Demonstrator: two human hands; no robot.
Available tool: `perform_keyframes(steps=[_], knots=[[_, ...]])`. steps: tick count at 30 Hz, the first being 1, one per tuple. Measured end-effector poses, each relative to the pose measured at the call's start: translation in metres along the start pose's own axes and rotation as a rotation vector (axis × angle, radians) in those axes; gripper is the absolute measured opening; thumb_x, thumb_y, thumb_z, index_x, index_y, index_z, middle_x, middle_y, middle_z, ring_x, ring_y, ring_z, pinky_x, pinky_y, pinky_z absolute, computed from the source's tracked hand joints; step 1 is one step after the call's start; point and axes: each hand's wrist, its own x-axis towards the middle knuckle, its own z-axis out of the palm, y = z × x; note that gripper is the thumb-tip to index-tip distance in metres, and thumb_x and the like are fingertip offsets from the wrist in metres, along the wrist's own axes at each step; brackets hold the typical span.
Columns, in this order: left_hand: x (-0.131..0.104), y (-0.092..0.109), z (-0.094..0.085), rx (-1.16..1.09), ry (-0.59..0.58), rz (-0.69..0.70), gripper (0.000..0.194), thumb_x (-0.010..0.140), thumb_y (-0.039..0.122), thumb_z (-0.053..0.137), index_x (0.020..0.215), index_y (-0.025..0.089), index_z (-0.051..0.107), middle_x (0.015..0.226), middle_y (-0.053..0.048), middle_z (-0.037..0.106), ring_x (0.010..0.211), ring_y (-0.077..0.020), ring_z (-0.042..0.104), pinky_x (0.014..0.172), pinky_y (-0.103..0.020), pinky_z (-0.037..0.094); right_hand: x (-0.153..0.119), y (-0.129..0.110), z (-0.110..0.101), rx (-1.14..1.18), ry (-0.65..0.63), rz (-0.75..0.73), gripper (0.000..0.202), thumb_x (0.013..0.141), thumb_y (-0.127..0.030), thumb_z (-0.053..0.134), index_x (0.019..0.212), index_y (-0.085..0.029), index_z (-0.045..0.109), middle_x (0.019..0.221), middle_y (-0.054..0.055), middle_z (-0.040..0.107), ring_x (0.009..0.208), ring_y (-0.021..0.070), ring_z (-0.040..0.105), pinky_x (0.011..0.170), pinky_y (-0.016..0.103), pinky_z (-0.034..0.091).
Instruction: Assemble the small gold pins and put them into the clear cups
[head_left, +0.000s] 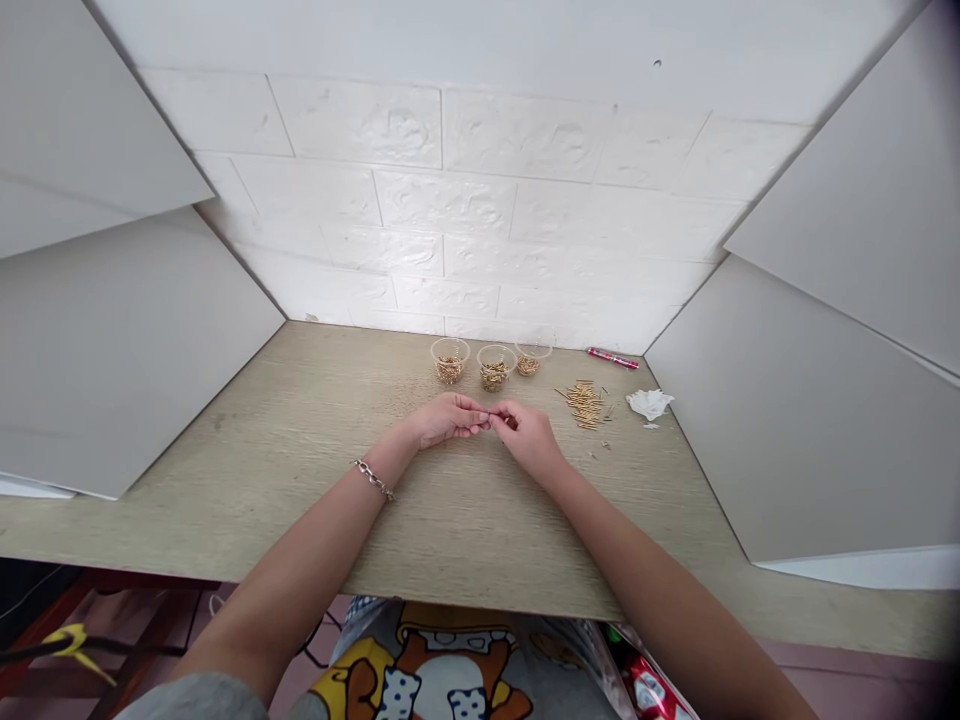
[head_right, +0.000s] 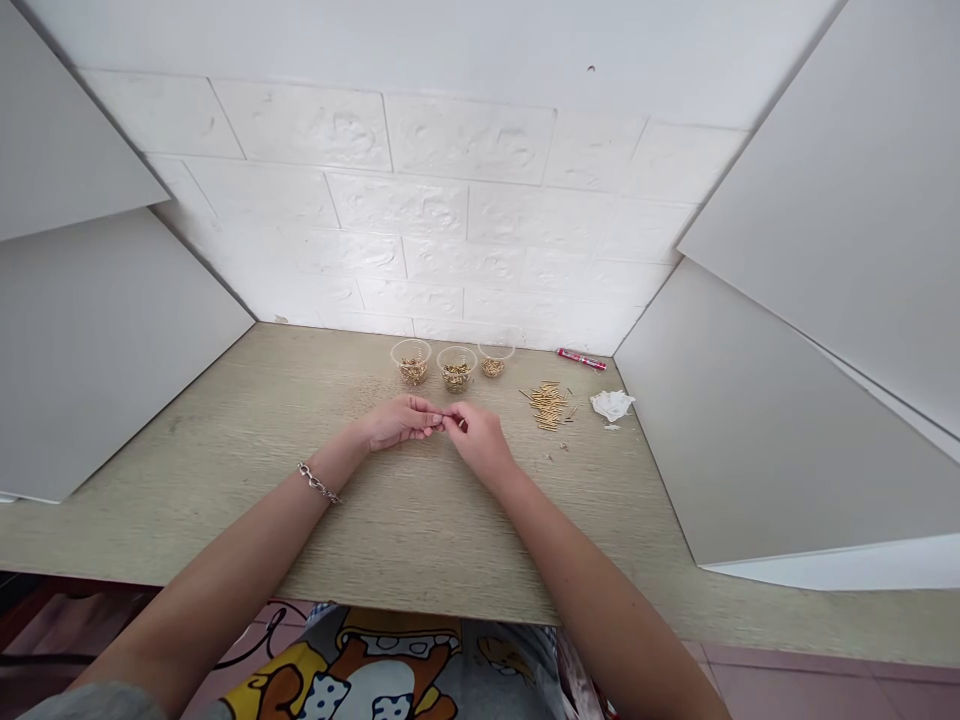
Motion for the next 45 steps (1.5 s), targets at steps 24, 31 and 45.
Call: perform_keyframes(steps=[24,31,45], knots=[[0.001,-0.003,0.007,-0.034,0.004,0.045,0.025,0.055,0.025,0.070,0.075,0.010,0.062,0.065,-0.001,0.058,0.058,-0.0042,0.050,0.059,-0.018,0.040,-0.001,0.002,0.002,0.327,0.007,0.216,0.012,0.069,-0.028,0.049,0.074,-0.018,0.052,0.061,0.000,0.059,0.054,0.0125,0.058,0.053,0.026,0.049],[0.000,-0.001,0.010,-0.019,0.007,0.088,0.026,0.061,0.031,0.066,0.075,0.011,0.060,0.066,-0.002,0.058,0.057,-0.0043,0.050,0.057,-0.017,0.039,0.003,0.000,-0.001,0.537,0.020,0.334,0.024,0.066,-0.037,0.055,0.076,-0.016,0.052,0.060,0.000,0.058,0.055,0.0132,0.059,0.052,0.027,0.051],[0.000,-0.002,0.014,-0.064,0.035,0.111,0.025,0.064,0.033,0.063,0.072,0.010,0.056,0.061,0.001,0.054,0.054,-0.0035,0.048,0.054,-0.016,0.038,0.005,0.005,0.001,0.615,0.005,0.386,0.026,0.065,-0.039,0.057,0.075,-0.016,0.055,0.064,0.002,0.061,0.055,0.0127,0.059,0.054,0.027,0.051]])
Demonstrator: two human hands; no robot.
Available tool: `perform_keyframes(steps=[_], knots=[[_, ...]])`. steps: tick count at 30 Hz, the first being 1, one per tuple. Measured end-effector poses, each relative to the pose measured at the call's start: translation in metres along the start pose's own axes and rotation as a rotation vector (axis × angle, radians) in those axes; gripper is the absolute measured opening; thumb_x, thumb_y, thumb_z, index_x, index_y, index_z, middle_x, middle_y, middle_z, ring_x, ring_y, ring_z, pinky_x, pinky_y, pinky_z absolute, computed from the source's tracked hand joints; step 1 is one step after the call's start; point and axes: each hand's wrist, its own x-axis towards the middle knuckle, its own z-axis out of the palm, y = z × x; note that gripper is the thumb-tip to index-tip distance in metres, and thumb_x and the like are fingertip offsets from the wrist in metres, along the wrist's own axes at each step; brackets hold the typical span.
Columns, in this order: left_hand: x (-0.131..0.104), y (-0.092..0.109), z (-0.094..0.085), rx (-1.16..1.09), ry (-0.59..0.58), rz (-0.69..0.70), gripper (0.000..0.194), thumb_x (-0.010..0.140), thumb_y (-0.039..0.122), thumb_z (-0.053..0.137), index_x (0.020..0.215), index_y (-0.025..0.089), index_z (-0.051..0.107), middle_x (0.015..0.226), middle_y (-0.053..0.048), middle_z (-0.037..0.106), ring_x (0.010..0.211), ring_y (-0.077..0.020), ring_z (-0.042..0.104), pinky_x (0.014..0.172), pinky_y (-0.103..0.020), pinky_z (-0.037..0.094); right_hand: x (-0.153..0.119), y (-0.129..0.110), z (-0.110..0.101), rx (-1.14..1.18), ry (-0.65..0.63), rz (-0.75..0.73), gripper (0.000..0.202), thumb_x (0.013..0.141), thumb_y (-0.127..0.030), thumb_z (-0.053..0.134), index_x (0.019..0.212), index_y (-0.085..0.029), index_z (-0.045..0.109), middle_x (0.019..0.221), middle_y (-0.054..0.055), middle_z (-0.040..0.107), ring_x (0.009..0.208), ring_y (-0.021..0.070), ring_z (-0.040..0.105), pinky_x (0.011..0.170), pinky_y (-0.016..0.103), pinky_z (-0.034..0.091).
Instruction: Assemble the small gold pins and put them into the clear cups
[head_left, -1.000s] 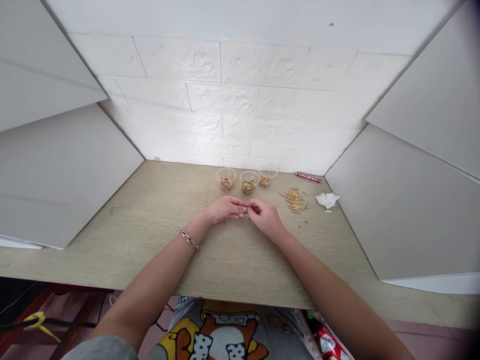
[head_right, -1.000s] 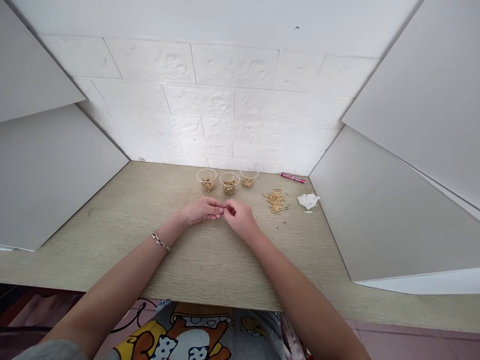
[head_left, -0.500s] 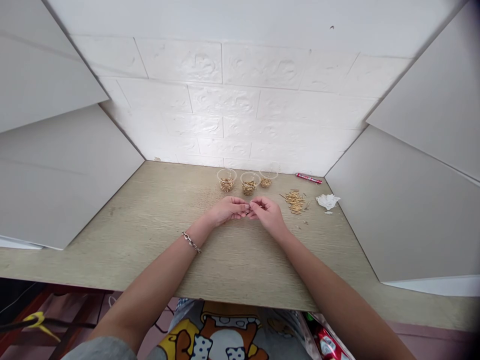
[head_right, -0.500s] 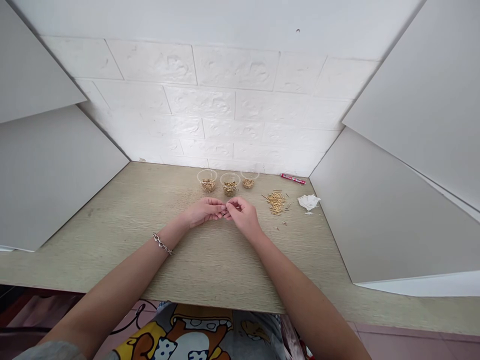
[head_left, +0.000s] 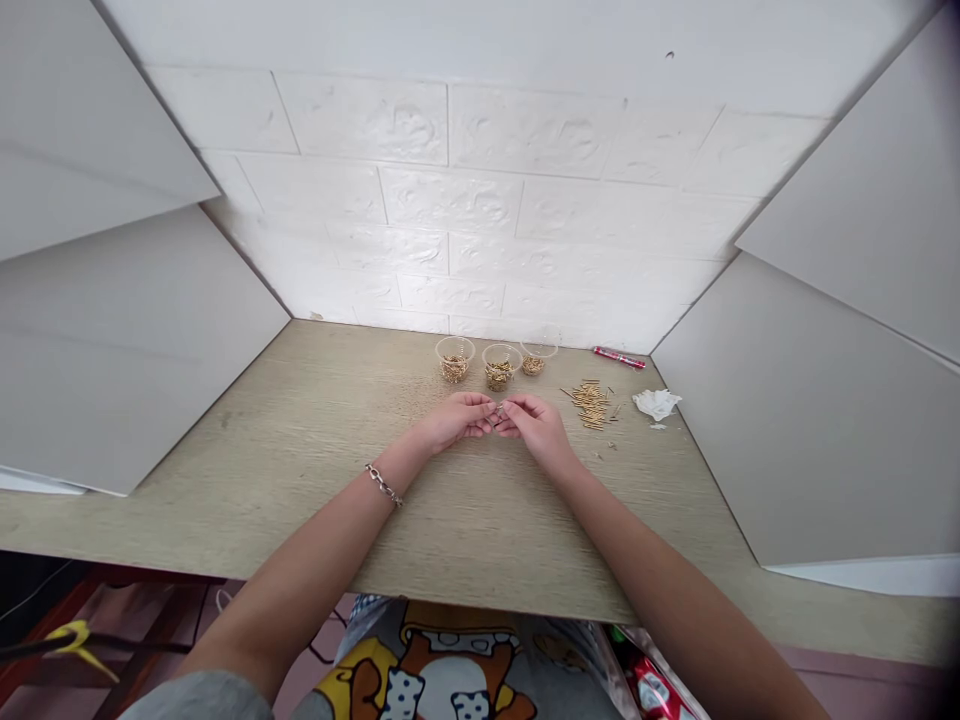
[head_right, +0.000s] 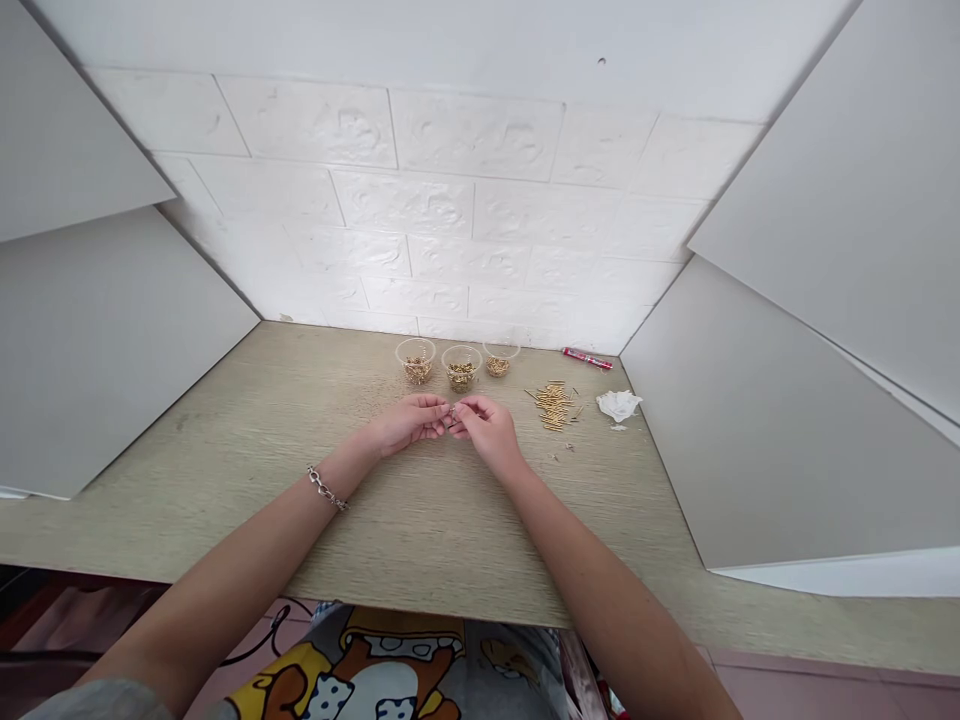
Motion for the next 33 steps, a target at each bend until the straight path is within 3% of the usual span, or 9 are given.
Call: perform_keyframes(steps=[9,20,26,33], knots=[[0.004,-0.002,0.000,0.081,0.117,0.041,0.028,0.061,0.036,0.063,0.068,0.011,0.054,0.065,-0.001,0.056,0.052,-0.0035,0.046,0.053,-0.017,0.037,-0.001,0.000,-0.001,-0.251,0.034,-0.119,0.018,0.069,-0.033,0.050,0.071,-0.017,0.056,0.062,0.001,0.059,0.054,0.0129,0.057,0.053,0.026,0.049],[0.000,0.000,0.011,0.663,0.315,0.219,0.021,0.073,0.031,0.045,0.065,0.014,0.055,0.061,0.001,0.055,0.054,-0.0091,0.047,0.055,-0.021,0.036,-0.005,0.000,-0.005,-0.668,0.083,-0.364,0.018,0.074,-0.027,0.043,0.073,-0.018,0.059,0.060,0.001,0.059,0.056,0.0126,0.053,0.058,0.025,0.041],[-0.001,-0.004,0.017,0.778,0.416,0.274,0.021,0.074,0.028,0.042,0.067,0.015,0.056,0.062,0.000,0.056,0.060,-0.0118,0.050,0.059,-0.023,0.037,-0.005,-0.001,-0.006,-0.768,0.086,-0.462,0.019,0.076,-0.026,0.041,0.075,-0.018,0.059,0.066,0.002,0.060,0.060,0.0135,0.052,0.060,0.025,0.039],[-0.001,-0.006,0.017,0.761,0.402,0.324,0.021,0.075,0.028,0.040,0.067,0.016,0.055,0.065,0.000,0.057,0.062,-0.0116,0.051,0.060,-0.022,0.037,-0.006,-0.004,-0.010,-0.991,0.010,-0.638,0.022,0.083,-0.023,0.033,0.080,-0.018,0.055,0.078,0.006,0.058,0.075,0.0160,0.052,0.069,0.027,0.038]])
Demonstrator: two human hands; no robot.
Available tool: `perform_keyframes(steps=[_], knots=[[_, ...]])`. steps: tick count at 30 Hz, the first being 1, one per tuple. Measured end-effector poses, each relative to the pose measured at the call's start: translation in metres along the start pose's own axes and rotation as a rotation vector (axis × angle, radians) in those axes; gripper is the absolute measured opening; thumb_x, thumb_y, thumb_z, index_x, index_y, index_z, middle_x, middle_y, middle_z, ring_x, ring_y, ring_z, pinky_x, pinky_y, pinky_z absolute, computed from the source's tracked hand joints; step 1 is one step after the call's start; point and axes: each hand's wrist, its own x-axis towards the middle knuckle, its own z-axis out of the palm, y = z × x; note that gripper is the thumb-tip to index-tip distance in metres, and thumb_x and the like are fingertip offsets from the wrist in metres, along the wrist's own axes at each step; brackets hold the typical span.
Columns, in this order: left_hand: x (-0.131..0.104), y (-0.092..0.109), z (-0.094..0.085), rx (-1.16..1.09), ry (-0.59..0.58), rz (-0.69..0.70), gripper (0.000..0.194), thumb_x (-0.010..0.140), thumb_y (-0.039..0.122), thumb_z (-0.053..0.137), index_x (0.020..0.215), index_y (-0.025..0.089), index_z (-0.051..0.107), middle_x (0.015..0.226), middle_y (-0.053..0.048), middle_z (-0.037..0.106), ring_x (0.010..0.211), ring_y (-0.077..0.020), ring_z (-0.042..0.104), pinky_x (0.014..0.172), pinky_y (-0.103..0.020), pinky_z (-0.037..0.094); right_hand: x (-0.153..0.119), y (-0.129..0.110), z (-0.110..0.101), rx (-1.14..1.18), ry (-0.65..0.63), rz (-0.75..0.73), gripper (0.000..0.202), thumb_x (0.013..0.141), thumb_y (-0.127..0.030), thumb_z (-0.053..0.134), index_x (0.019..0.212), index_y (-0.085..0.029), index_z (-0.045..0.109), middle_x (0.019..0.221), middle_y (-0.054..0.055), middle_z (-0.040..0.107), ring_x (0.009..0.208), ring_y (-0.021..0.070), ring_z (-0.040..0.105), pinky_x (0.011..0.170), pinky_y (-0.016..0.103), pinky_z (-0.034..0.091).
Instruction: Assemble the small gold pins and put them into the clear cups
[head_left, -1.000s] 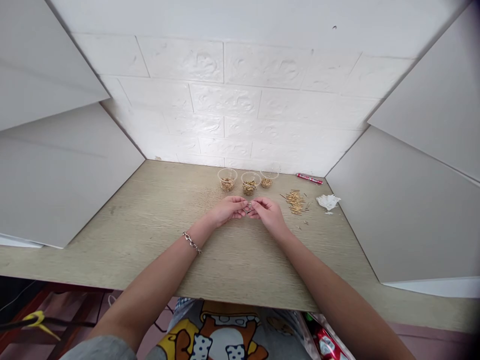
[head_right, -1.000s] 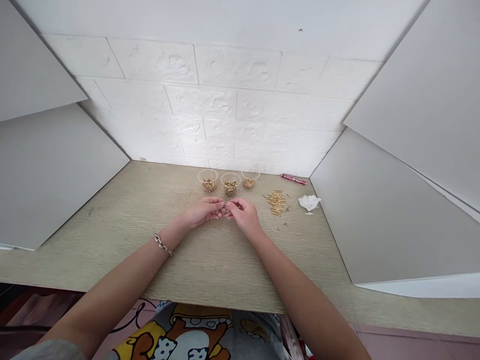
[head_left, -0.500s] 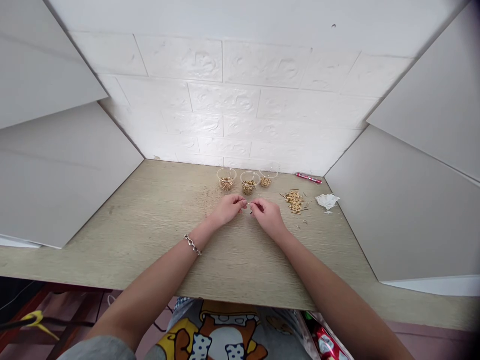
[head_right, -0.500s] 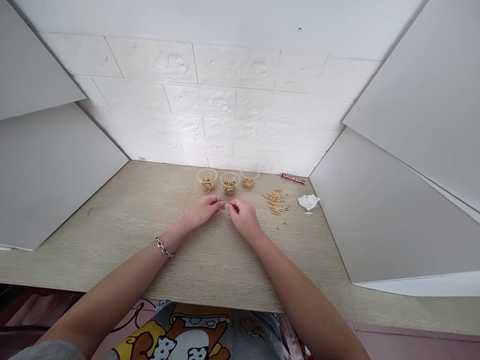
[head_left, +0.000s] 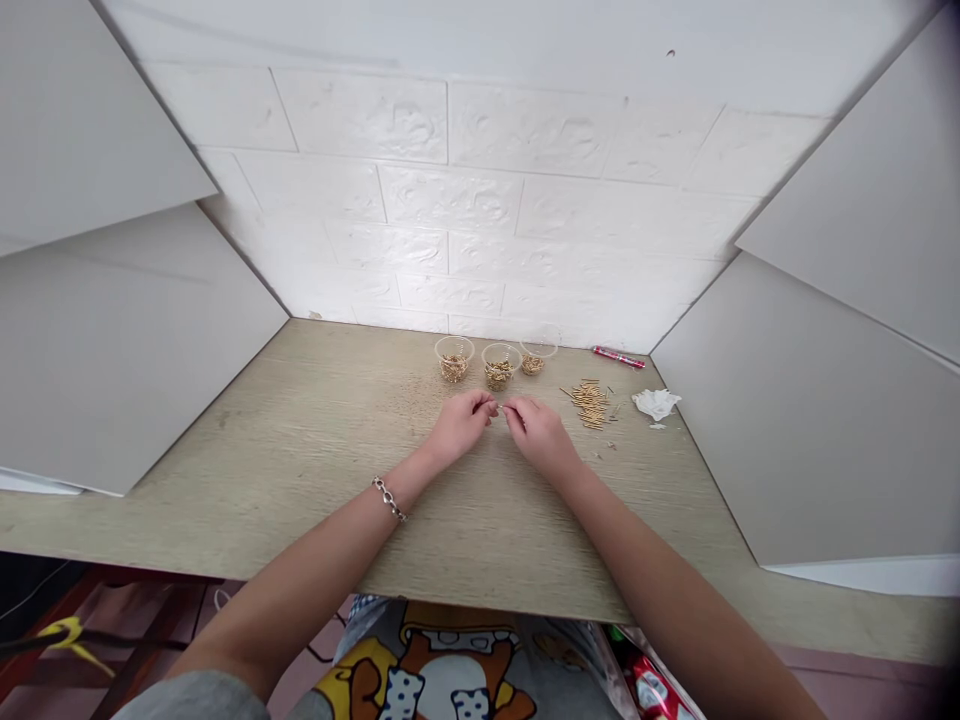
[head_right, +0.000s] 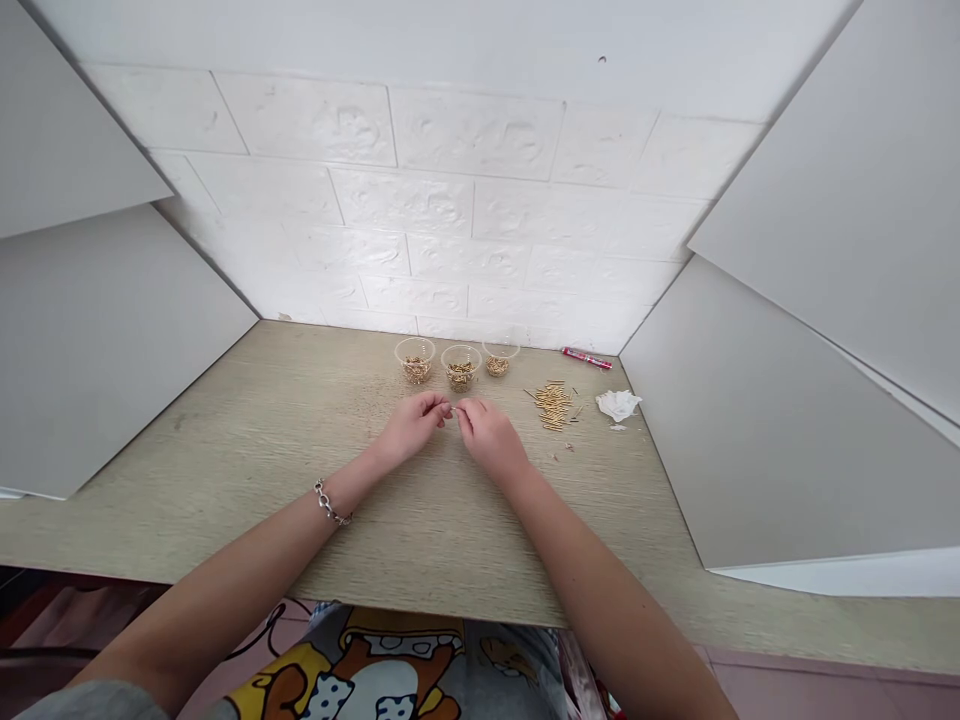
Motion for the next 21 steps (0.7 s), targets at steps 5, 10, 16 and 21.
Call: perform_keyframes(steps=[5,10,16,21], knots=[[-0.0001,0.0003,0.0018,-0.114,0.006,-0.029,0.019,0.074,0.029,0.043,0.066,0.016,0.054,0.066,0.000,0.057,0.058,-0.0101,0.051,0.058,-0.022,0.038,-0.0004,-0.0019,-0.0026,-0.108,-0.040,-0.057,0.026,0.085,-0.022,0.028,0.082,-0.018,0.053,0.079,0.008,0.055,0.077,0.0171,0.051,0.070,0.028,0.038],[0.0010,0.0013,0.0051,-0.323,0.002,-0.116,0.018,0.071,0.029,0.046,0.064,0.014,0.053,0.062,0.000,0.054,0.056,-0.0087,0.048,0.057,-0.021,0.037,-0.0014,-0.0036,0.0011,-0.038,0.032,-0.026,0.021,0.084,-0.022,0.031,0.084,-0.018,0.052,0.081,0.007,0.055,0.077,0.0165,0.051,0.070,0.027,0.039],[-0.0003,0.0033,0.0060,-0.519,-0.021,-0.170,0.019,0.069,0.030,0.050,0.063,0.012,0.053,0.055,0.002,0.050,0.050,-0.0062,0.041,0.053,-0.020,0.034,-0.0011,-0.0060,0.0034,-0.029,0.059,-0.006,0.020,0.084,-0.021,0.032,0.085,-0.018,0.052,0.080,0.006,0.056,0.076,0.0159,0.051,0.069,0.027,0.039],[-0.0005,0.0026,0.0066,-0.579,-0.024,-0.186,0.017,0.067,0.029,0.054,0.064,0.012,0.055,0.059,0.001,0.053,0.050,-0.0055,0.040,0.052,-0.020,0.031,0.0004,-0.0032,0.0007,0.029,0.058,-0.042,0.018,0.083,-0.020,0.035,0.081,-0.018,0.053,0.076,0.004,0.056,0.073,0.0145,0.051,0.067,0.025,0.039]])
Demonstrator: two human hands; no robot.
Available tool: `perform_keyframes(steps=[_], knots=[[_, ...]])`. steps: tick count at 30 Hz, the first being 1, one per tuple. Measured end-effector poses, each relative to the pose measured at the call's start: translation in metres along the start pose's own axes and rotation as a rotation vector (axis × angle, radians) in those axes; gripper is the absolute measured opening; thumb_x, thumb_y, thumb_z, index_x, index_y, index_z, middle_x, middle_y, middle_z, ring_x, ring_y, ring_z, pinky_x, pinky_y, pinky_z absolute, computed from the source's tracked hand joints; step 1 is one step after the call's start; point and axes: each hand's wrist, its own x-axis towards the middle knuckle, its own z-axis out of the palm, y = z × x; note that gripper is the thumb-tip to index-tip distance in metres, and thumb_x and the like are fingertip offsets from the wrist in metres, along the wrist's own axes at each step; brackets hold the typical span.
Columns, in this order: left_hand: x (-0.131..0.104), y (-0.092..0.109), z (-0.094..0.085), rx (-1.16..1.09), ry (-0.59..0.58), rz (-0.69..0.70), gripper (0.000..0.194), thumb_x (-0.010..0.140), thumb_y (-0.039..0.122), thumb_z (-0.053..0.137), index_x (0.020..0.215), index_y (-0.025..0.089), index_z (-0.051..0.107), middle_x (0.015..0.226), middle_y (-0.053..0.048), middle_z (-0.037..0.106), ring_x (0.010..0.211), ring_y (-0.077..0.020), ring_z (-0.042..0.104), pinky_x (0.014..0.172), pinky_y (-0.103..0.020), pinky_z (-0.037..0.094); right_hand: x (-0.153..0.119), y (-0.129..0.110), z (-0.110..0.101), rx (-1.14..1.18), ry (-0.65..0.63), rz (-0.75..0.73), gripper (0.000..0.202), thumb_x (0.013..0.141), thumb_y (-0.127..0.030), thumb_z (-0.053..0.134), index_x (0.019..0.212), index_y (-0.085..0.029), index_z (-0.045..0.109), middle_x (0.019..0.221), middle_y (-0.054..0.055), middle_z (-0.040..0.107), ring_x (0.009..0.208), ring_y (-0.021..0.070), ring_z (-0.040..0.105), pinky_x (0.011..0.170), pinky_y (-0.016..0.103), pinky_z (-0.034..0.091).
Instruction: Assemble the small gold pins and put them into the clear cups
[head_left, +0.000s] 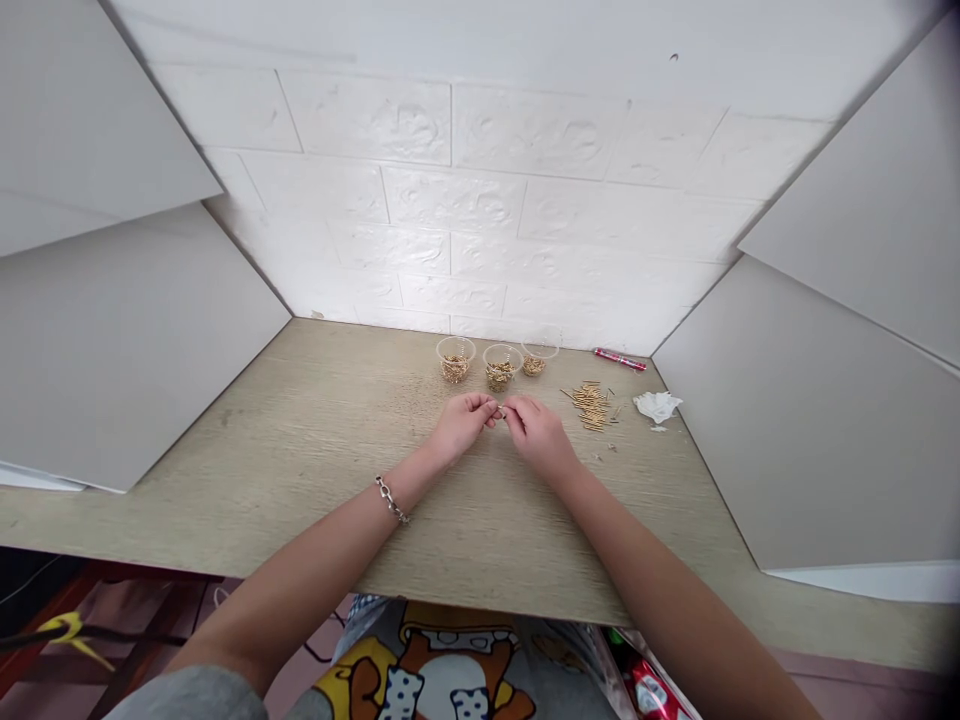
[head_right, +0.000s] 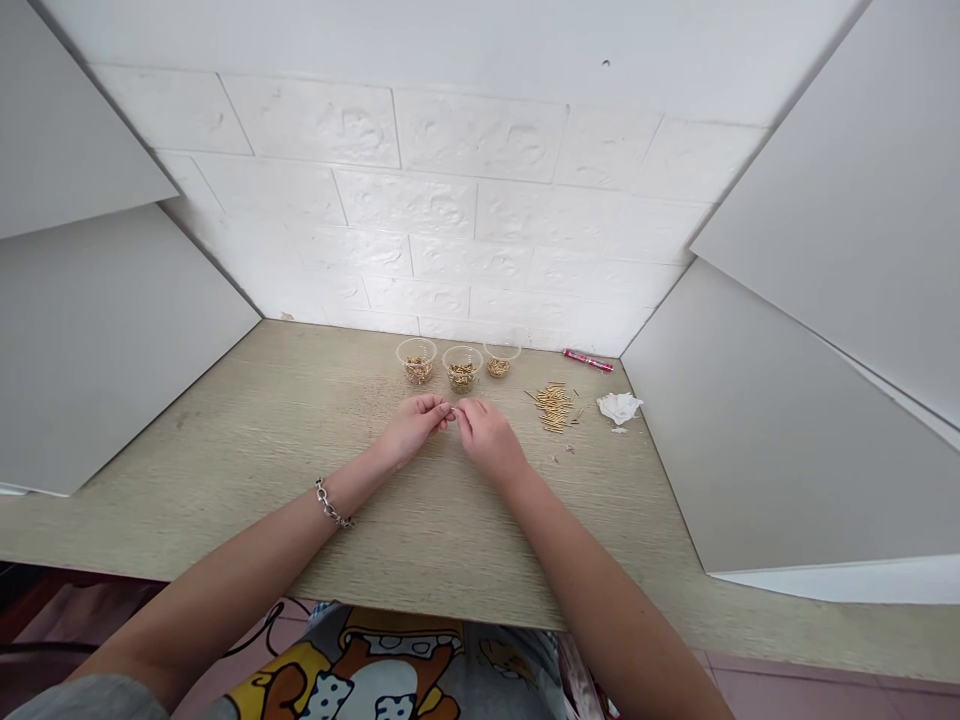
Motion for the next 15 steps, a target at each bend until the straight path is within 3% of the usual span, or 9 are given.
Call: perform_keyframes(steps=[7,15], knots=[[0.0015,-0.0046,-0.0013,-0.140,-0.055,-0.041,0.018,0.065,0.029,0.057,0.064,0.011,0.055,0.061,0.001,0.054,0.050,-0.0048,0.040,0.048,-0.019,0.027,0.0009,0.0032,0.0008,0.091,0.040,0.043,0.014,0.080,-0.019,0.041,0.078,-0.018,0.054,0.072,0.002,0.058,0.067,0.0124,0.051,0.064,0.023,0.039],[-0.0008,-0.0032,0.0012,-0.235,-0.031,-0.078,0.016,0.064,0.026,0.059,0.064,0.011,0.055,0.062,0.001,0.054,0.050,-0.0037,0.040,0.049,-0.018,0.029,-0.0016,0.0003,0.0029,0.036,0.070,0.023,0.014,0.080,-0.017,0.040,0.079,-0.017,0.055,0.074,0.003,0.058,0.070,0.0130,0.052,0.066,0.024,0.040]])
